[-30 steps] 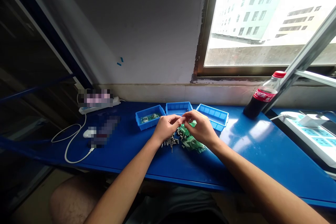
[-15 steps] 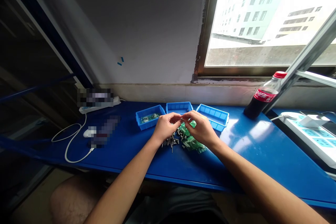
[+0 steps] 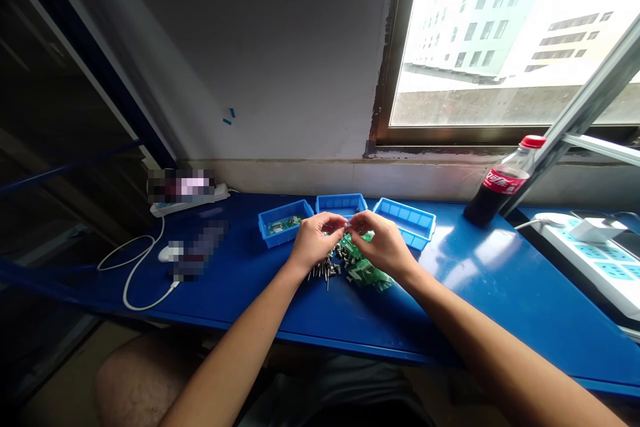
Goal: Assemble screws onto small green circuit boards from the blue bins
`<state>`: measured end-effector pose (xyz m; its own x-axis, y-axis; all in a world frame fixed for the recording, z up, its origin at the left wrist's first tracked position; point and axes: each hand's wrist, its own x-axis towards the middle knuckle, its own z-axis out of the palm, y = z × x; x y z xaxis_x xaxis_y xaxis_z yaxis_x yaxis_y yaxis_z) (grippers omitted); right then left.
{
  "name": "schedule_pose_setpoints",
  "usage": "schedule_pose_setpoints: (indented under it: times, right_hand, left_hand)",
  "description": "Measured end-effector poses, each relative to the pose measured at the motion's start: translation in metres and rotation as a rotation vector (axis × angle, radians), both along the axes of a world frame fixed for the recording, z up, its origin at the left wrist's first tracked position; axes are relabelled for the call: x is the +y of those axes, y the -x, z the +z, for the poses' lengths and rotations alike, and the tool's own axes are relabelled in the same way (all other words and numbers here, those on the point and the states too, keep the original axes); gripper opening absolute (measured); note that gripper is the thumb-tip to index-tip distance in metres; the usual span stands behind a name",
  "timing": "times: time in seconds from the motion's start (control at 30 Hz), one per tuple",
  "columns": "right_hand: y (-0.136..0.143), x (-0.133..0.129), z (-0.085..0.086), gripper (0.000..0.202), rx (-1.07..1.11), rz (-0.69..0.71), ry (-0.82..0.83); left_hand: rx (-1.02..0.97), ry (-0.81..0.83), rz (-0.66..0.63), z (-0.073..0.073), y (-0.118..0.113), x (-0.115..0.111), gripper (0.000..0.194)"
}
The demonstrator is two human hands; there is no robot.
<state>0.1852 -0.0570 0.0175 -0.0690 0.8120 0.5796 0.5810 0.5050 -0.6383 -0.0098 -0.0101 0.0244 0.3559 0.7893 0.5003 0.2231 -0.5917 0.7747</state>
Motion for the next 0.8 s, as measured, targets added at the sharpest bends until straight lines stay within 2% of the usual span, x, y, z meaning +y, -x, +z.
schedule_pose_setpoints:
  times: [0.17, 0.33, 0.53, 0.8]
  right_hand:
    - [-0.0001, 0.0021, -0.0009, 0.013, 0.020, 0.032, 0.013]
    - [0.0013, -0.0005, 0.0045, 0.013, -0.059, 0.010, 0.005]
    - [0.0010, -0.0013, 0.0060, 0.009, -0.015, -0.004, -0.044]
    - [-0.0004, -0.0004, 0.0046, 0.012, -0.041, 0.045, -0.068]
  left_hand:
    - [-0.011, 0.082, -0.034, 0.0001, -0.0011, -0.0012, 0.025]
    - [0.002, 0.170, -0.064, 0.0013, -0.0011, -0.0026, 0.019]
    - [0.076, 0.141, -0.053, 0.0075, 0.0007, -0.0060, 0.034]
    - [0.005, 0.177, -0.057, 0.0016, -0.0006, -0.0023, 0.020]
